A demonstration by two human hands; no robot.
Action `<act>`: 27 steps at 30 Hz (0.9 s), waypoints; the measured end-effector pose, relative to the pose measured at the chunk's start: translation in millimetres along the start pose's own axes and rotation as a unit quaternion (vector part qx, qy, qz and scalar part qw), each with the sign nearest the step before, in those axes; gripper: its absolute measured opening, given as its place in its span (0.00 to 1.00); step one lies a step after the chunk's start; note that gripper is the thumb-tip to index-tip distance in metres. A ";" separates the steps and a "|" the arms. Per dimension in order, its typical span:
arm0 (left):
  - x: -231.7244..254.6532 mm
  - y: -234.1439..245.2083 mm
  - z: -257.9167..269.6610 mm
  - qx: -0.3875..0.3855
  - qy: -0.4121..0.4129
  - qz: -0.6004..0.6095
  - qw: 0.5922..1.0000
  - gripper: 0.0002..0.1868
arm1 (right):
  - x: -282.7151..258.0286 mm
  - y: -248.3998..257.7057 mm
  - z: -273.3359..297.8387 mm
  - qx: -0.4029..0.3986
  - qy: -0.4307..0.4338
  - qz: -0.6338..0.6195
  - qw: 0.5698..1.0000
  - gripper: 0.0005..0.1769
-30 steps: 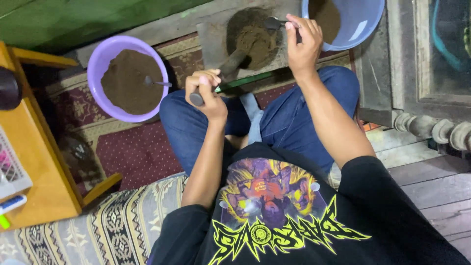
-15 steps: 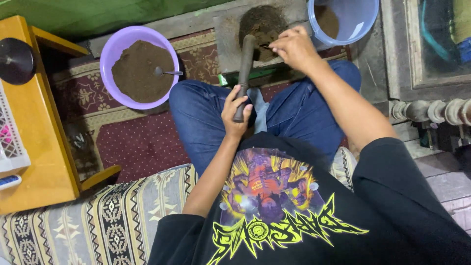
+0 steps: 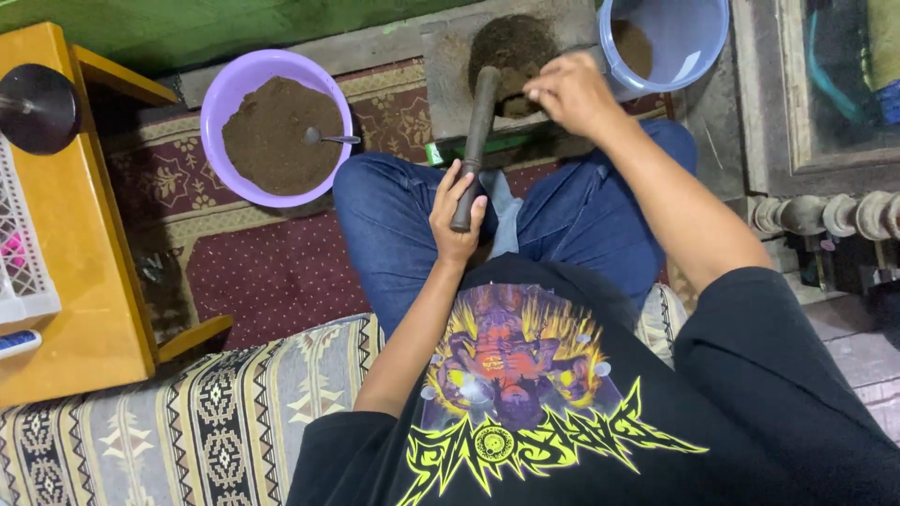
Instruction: Pounding and grinding dark brown ingredients in a stone mortar using a heavy pestle and a spoon while sitting on the floor.
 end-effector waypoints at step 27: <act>-6.4 -1.5 -0.9 0.012 -0.006 0.003 1.000 0.21 | -20.0 32.3 6.7 0.213 -0.068 -0.037 0.974 0.11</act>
Point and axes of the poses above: each hand's wrist, its own z-axis away from the middle knuckle, its own y-axis out of the back of the hand, x = y × z, the point moved 5 cm from there along -z, towards the middle knuckle, and after that the axes turned 1 degree about z, right-handed, at the moved point
